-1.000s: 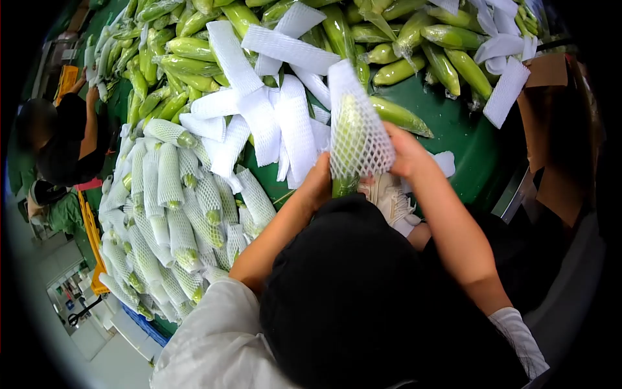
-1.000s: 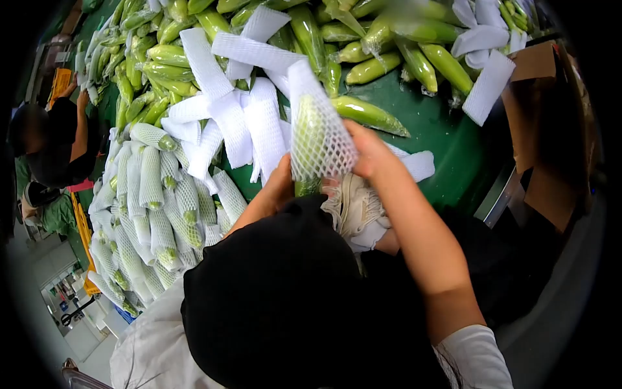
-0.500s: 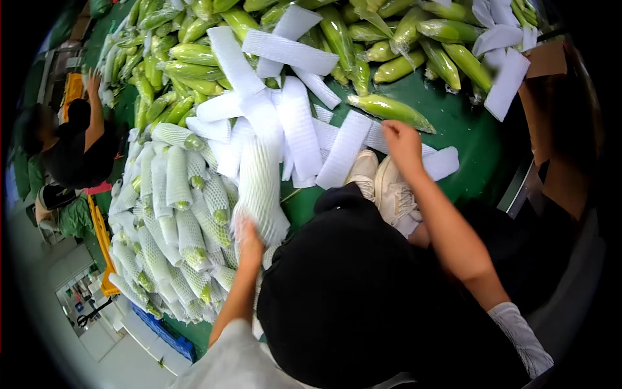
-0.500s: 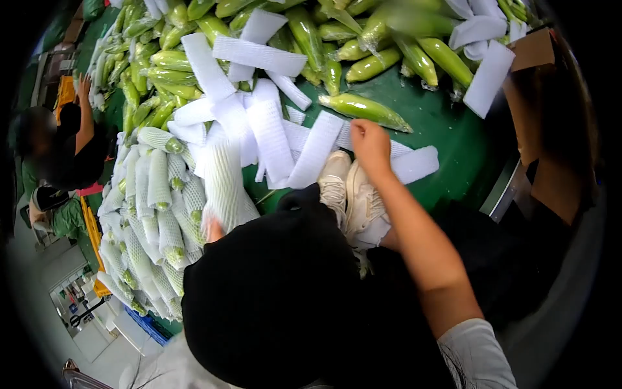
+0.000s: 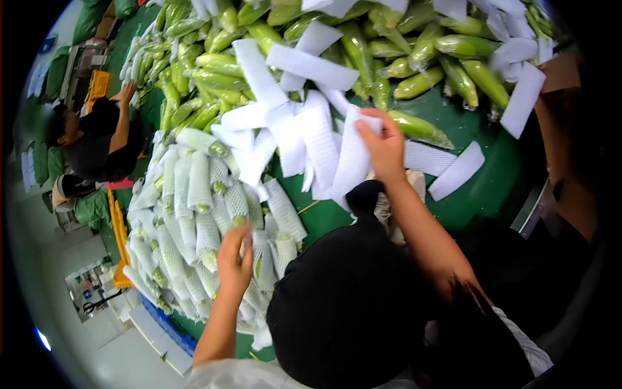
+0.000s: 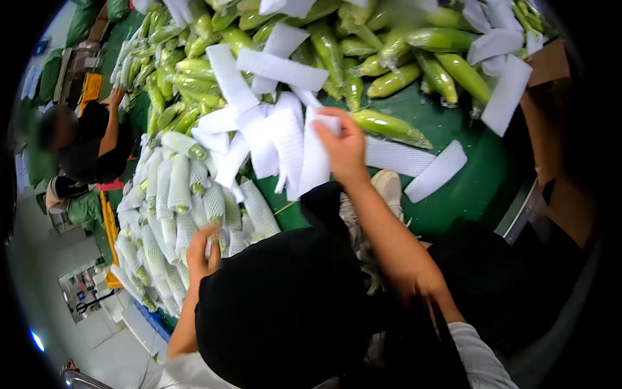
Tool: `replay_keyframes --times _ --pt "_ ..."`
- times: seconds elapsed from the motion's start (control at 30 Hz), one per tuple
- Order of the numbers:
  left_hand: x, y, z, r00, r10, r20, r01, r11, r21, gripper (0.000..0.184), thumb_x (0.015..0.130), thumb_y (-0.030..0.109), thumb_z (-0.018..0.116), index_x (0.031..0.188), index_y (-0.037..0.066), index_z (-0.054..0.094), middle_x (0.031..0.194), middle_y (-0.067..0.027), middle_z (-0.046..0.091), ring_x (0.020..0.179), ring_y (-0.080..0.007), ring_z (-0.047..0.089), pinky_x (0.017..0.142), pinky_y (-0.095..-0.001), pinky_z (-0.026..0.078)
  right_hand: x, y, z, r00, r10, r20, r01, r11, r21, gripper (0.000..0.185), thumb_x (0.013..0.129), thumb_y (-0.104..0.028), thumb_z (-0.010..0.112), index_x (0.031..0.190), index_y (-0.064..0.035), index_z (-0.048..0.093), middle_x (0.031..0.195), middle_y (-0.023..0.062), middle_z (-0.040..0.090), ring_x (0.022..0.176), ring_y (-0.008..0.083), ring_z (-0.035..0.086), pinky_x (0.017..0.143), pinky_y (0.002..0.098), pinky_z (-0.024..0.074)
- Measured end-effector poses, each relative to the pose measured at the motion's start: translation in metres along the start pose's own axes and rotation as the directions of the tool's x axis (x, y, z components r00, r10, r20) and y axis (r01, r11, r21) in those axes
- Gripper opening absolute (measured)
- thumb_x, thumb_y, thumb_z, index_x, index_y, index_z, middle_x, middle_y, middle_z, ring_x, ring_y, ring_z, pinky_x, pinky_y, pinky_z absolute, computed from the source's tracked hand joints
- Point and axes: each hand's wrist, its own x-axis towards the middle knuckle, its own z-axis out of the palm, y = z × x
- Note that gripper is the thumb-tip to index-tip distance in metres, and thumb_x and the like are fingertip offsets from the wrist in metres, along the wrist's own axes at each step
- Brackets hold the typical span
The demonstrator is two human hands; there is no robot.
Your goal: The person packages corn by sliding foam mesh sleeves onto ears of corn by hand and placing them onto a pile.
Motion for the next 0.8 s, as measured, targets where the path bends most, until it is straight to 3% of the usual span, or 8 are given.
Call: replay_keyframes --times 0.1,0.23,0.43,0.57,0.63,0.7,0.73,0.8 --pt "0.141 0.101 0.046 0.713 0.601 -0.361 -0.632 0.774 0.039 0.049 0.075 0.012 0.066 0.123 0.007 0.057 0.143 -0.0218 0.04 0.135 -0.0425 0.032 0.109 -0.0553 0.021 0.013 -0.077 0.024 0.889 -0.07 0.452 0.163 0.972 -0.171 0.02 0.08 -0.001 0.066 0.101 -0.001 0.066 0.1 0.0048 0.065 0.086 0.0093 0.06 0.077 0.023 0.0481" --pt "0.246 0.193 0.107 0.588 0.62 -0.519 -0.807 0.405 -0.43 0.067 0.092 0.05 0.045 0.144 0.008 0.035 0.152 -0.0213 0.018 0.137 -0.0378 0.026 0.11 -0.0464 0.022 0.062 -0.128 -0.006 0.846 0.185 0.5 -0.409 0.828 0.384 0.029 0.088 -0.009 0.056 0.114 0.002 0.059 0.107 0.0066 0.063 0.095 0.0139 0.06 0.086 0.027 0.0483" --pt "0.225 0.188 0.243 0.977 0.125 0.172 0.151 0.159 -0.976 0.065 0.099 0.055 0.028 0.137 0.003 0.036 0.125 -0.0112 0.05 0.113 -0.0209 0.049 0.099 -0.0301 0.037 0.079 -0.045 -0.087 0.965 0.207 0.159 -0.146 0.932 -0.332 0.026 0.089 -0.009 0.062 0.113 -0.0019 0.06 0.103 0.0054 0.063 0.091 0.0123 0.059 0.082 0.0257 0.0479" --pt "0.188 0.166 0.291 0.996 0.011 0.091 0.08 0.366 -0.927 0.019 0.096 0.023 0.055 0.089 0.005 0.056 0.098 -0.0057 0.059 0.089 -0.0141 0.054 0.083 -0.0281 0.044 0.042 0.002 -0.131 0.942 0.318 -0.105 -0.295 0.936 0.191 0.025 0.087 -0.02 0.064 0.107 -0.0052 0.061 0.099 0.005 0.064 0.09 0.0124 0.058 0.08 0.026 0.0468" --pt "0.199 0.138 0.288 0.939 -0.064 0.339 0.341 0.026 -0.94 0.026 0.095 0.022 0.056 0.073 0.008 0.053 0.081 -0.0024 0.059 0.072 -0.0111 0.055 0.068 -0.0274 0.046 0.011 -0.026 -0.12 0.854 0.517 -0.049 -0.414 0.734 0.538 0.025 0.086 -0.023 0.065 0.105 -0.0068 0.063 0.099 0.006 0.065 0.089 0.0134 0.059 0.08 0.0269 0.0469" --pt "0.222 0.132 0.254 0.899 -0.04 0.436 0.411 -0.269 -0.871 0.015 0.093 0.019 0.058 0.081 0.011 0.055 0.074 -0.0008 0.059 0.062 -0.0098 0.054 0.057 -0.0249 0.045 -0.015 -0.022 -0.142 0.712 0.698 -0.073 -0.691 0.678 -0.251 0.027 0.083 -0.025 0.068 0.102 -0.0069 0.064 0.096 0.0087 0.066 0.088 0.0155 0.061 0.079 0.0301 0.0477" --pt "0.229 0.137 0.235 0.803 0.039 0.595 0.591 -0.18 -0.786 0.011 0.092 0.018 0.059 0.086 0.01 0.056 0.075 -0.0015 0.06 0.062 -0.0104 0.055 0.057 -0.0259 0.046 -0.019 0.017 -0.176 0.87 0.448 -0.204 -0.437 0.514 -0.738 0.03 0.079 -0.026 0.071 0.099 -0.0046 0.066 0.092 0.0131 0.067 0.087 0.0184 0.061 0.078 0.0317 0.0479" --pt "0.233 0.117 0.252 0.585 0.304 0.752 0.74 0.18 -0.648 0.019 0.088 0.015 0.061 0.105 0.006 0.059 0.083 -0.0048 0.063 0.069 -0.0117 0.059 0.062 -0.0241 0.049 -0.008 -0.012 -0.183 0.882 0.089 -0.464 -0.456 0.414 -0.788 0.03 0.081 -0.028 0.066 0.093 -0.0011 0.066 0.088 0.0232 0.066 0.086 0.0328 0.064 0.078 0.0402 0.0483"
